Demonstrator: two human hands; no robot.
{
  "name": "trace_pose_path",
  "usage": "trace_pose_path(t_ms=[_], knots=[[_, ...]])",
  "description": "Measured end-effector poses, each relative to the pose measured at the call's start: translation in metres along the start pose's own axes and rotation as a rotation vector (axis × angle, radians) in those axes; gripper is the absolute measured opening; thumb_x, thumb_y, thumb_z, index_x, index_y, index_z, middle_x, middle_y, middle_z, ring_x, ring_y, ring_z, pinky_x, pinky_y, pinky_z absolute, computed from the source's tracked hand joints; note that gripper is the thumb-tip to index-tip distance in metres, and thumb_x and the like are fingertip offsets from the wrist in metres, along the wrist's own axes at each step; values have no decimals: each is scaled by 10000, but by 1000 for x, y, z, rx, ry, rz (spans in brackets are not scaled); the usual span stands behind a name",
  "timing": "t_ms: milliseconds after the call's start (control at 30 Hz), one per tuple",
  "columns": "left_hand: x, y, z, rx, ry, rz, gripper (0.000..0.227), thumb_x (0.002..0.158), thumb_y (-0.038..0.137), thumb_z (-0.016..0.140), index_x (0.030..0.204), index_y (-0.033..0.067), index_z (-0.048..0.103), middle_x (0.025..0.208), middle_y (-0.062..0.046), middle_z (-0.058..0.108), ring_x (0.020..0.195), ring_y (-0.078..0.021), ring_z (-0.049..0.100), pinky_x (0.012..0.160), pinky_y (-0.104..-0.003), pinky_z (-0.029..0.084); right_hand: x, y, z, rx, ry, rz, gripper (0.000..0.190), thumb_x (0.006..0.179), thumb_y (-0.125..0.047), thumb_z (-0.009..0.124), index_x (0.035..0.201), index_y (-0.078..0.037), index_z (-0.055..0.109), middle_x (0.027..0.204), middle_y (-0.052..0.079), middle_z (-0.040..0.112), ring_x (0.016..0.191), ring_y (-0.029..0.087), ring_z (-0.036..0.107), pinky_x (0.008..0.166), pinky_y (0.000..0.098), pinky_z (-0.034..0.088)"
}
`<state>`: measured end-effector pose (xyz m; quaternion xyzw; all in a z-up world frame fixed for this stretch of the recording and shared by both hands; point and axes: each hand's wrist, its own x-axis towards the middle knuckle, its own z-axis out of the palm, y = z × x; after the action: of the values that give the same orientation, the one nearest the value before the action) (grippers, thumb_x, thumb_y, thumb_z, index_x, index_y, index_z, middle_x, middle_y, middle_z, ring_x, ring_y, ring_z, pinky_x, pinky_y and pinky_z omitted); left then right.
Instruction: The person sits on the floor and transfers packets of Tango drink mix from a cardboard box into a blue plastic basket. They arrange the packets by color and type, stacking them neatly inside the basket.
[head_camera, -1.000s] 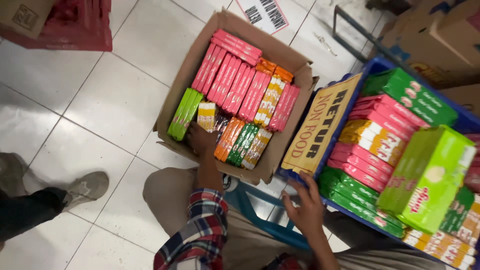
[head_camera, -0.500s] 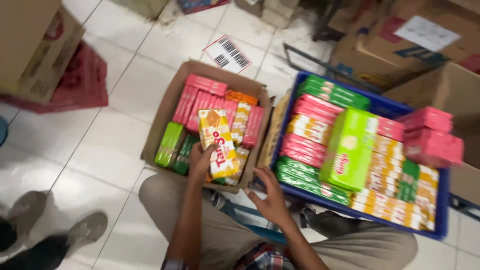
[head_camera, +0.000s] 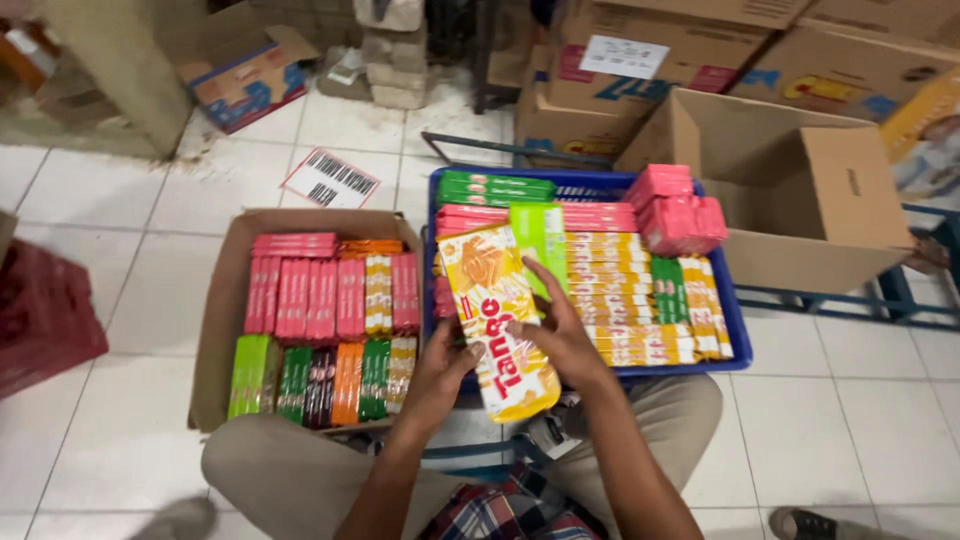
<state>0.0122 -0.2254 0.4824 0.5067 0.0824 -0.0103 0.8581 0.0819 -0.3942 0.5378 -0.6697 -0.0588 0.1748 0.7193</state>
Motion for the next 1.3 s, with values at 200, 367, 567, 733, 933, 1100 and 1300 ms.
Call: trace_pose_path(t_ms=[200,367,567,733,933,1100,1300], knots=[[10,-25,-19,533,37,28,626,921,268,737,1445,-16,544,1467,-296,489,1377,-507,491,1055,-555,520,46,-21,-67,-217,33,-7,931,718,-108,786,1579,-238,455,1534,301,432,1368,536,470,1104,579,436],[0,-35,-57,717,330,-212,465,914,417,631,1329,207,652,1470,-54,555,1220,-252,629,986,-456,572,120,-17,-111,-174,24,309,759,872,-195,686,1580,-242,418,1214,167,718,861,238,718,666,363,579],[-20,-69,-111,676,463,-298,390,871,301,731,1238,170,743,1278,3,741,1145,-148,701,947,-342,523,117,-62,-108,-580,-59,391,645,971,-314,599,1596,-261,448,1186,40,723,860,155,685,592,285,474],[-24,-87,-112,650,413,-380,364,910,338,690,1234,176,724,1190,-64,771,1061,-224,727,852,-385,555,125,-45,-117,-794,-42,269,783,890,-512,598,1615,-334,359,1513,73,553,1208,210,597,930,380,508],[-14,-114,-127,612,372,-316,411,895,346,704,1242,129,727,1216,-22,753,1122,-181,706,884,-340,556,107,-35,-109,-952,194,-238,652,935,-429,676,1506,-177,486,1463,140,587,1320,308,573,1032,454,469],[8,-170,-190,563,390,-124,415,924,161,754,1289,-21,673,1259,-291,667,1211,-434,653,974,-510,567,53,-16,-35,-895,213,-650,449,803,-154,890,1227,-145,739,1106,76,753,1002,307,721,932,395,553],[53,-194,-282,740,409,-170,462,854,249,792,1272,85,683,1248,-225,702,1151,-417,684,964,-489,580,32,94,66,-698,-168,-573,391,735,-157,895,1112,-191,798,1031,51,791,914,278,768,873,409,597]])
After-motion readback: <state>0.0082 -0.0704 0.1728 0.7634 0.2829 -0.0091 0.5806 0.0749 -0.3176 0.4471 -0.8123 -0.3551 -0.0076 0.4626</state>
